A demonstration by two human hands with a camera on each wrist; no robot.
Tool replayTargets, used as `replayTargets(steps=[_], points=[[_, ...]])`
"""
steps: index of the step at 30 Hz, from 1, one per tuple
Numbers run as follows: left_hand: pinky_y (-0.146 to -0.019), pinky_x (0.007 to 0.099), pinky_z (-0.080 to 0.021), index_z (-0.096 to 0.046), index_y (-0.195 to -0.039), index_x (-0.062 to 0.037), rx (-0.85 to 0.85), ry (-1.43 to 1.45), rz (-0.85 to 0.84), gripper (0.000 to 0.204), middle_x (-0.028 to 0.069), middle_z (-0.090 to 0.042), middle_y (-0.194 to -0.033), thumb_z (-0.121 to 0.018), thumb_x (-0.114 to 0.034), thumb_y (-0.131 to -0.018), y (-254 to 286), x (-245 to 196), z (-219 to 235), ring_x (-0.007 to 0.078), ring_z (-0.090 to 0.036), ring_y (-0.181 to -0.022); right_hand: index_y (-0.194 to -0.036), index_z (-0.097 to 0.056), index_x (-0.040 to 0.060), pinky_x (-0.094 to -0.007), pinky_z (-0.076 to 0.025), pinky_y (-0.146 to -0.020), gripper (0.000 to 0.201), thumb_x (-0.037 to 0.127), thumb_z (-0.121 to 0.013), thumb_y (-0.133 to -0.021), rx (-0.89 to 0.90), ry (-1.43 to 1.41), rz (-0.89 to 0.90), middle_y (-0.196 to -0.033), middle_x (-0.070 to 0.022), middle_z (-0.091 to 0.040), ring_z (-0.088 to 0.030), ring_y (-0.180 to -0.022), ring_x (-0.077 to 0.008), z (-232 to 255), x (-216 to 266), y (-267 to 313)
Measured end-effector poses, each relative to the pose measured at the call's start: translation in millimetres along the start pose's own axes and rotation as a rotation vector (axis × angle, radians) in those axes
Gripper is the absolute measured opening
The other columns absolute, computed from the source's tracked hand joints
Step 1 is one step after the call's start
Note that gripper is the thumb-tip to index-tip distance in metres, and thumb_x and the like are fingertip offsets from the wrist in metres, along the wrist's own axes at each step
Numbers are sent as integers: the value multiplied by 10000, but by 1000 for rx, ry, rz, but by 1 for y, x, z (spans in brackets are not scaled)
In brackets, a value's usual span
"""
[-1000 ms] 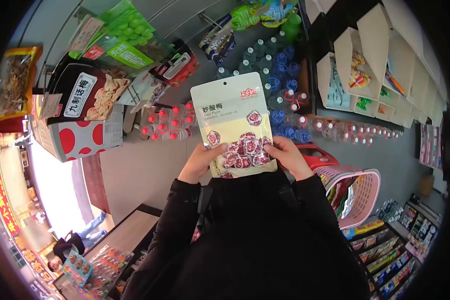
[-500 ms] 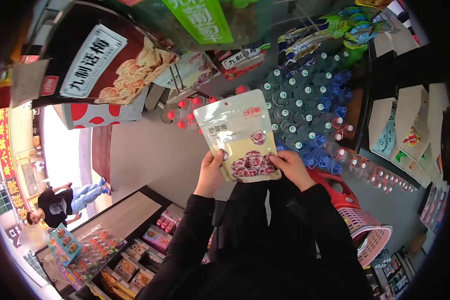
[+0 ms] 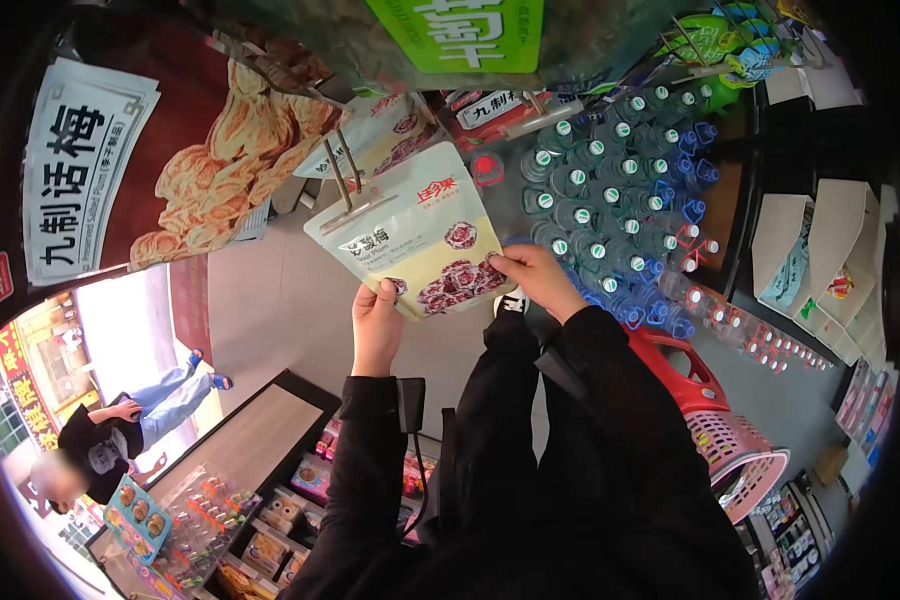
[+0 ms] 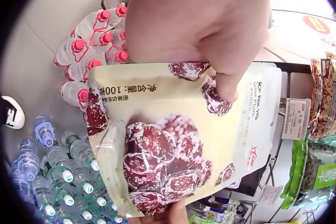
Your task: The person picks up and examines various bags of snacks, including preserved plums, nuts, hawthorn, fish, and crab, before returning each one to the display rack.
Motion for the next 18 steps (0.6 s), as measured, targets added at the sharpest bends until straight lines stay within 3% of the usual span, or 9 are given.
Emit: replayTargets(steps=[6, 11, 18], points=[[-870, 312, -365, -529, -1019, -14, 35, -18, -9, 215, 54, -550, -1026, -510, -126, -836, 3, -3, 8, 150, -501, -951, -764, -569, -40, -228, -321, -494, 251, 208, -565, -797, 55, 19, -5, -558, 9, -458, -380, -543, -54, -2, -1, -6], [-873, 309, -364, -538, -1008, -16, 31, 0, -18, 204, 56, -555, -1017, -516, -114, -831, 7, -9, 0, 151, -509, -937, -778, -579, -38, -214, -329, -490, 238, 198, -561, -803, 43, -132, 17, -563, 16, -468, -396, -547, -39, -7, 0, -3], [-868, 306, -367, -522, -1029, 0, 6, -28, -46, 223, 60, -548, -1027, -502, -120, -841, 1, -25, -3, 145, -500, -949, -771, -578, -39, -221, -322, -489, 244, 203, -564, -800, 33, -36, 48, -573, 16, -466, -383, -539, -51, -11, 10, -6]])
Point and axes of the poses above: each hand's wrist, its own y-axis away from the middle knuckle, its own z-axis out of the back of the hand, x = y × z, the point moved 2 cm from there along -y, towards the middle knuckle
